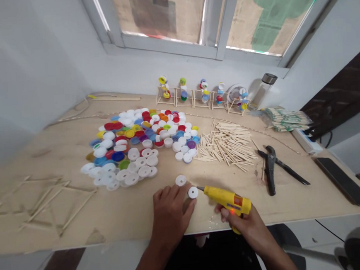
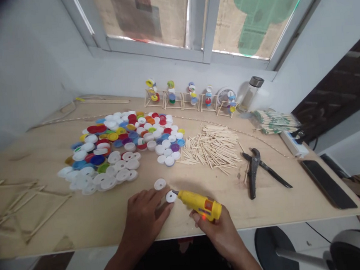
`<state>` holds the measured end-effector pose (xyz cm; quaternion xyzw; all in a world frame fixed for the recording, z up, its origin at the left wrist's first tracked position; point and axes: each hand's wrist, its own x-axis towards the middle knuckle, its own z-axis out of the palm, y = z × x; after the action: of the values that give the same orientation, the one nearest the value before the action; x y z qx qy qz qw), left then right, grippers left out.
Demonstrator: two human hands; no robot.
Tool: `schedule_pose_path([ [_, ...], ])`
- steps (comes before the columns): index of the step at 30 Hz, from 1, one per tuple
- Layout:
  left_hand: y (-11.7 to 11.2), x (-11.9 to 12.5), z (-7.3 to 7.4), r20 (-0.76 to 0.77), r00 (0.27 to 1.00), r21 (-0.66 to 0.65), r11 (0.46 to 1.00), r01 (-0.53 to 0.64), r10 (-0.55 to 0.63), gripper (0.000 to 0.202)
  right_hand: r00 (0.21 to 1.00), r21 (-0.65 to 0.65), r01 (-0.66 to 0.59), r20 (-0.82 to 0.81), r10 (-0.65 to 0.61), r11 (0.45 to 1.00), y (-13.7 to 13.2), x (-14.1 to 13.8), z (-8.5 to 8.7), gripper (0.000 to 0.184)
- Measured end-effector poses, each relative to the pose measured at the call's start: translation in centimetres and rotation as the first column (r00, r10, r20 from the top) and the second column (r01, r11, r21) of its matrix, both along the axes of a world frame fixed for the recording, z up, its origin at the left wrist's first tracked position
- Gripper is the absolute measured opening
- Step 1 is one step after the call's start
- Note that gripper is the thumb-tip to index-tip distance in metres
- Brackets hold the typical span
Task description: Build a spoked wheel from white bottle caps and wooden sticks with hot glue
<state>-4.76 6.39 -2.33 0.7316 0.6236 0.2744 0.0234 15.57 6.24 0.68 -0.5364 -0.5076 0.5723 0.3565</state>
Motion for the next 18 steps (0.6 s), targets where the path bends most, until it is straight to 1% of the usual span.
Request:
schedule_pose_path([
  [5,0.04,0.04,-0.17,-0.001,1.0,-0.008,1.0,-0.007,0.007,0.023,0.999,0.007,0.015,0.028,-0.016,1.0,0.0,0.17,-0.11,0.036],
  [9,0.17,0.39,0.16,0.013,0.999,-0.037,0.999,-0.036,0.037,0.019,0.998,0.002,-0.048,0.039,0.048,0.999,-0.02,0.1,0.51,0.029],
  [12,0.27,0.62,0.35,0.033,0.998,-0.039,0.997,-0.059,0.061,0.016,0.994,0.029,-0.09,0.061,0.088,0.996,-0.05,0.1,0.71,0.022],
  [14,0.28,0.7,0.42,0.044,0.996,-0.033,0.997,-0.07,0.072,0.016,0.99,0.049,-0.102,0.107,0.096,0.994,-0.08,0.19,0.55,0.019],
  [18,0.21,0.69,0.49,0.054,0.996,-0.014,0.998,-0.066,0.067,0.021,0.968,0.087,-0.129,0.229,0.106,0.988,-0.19,0.32,0.18,0.021],
])
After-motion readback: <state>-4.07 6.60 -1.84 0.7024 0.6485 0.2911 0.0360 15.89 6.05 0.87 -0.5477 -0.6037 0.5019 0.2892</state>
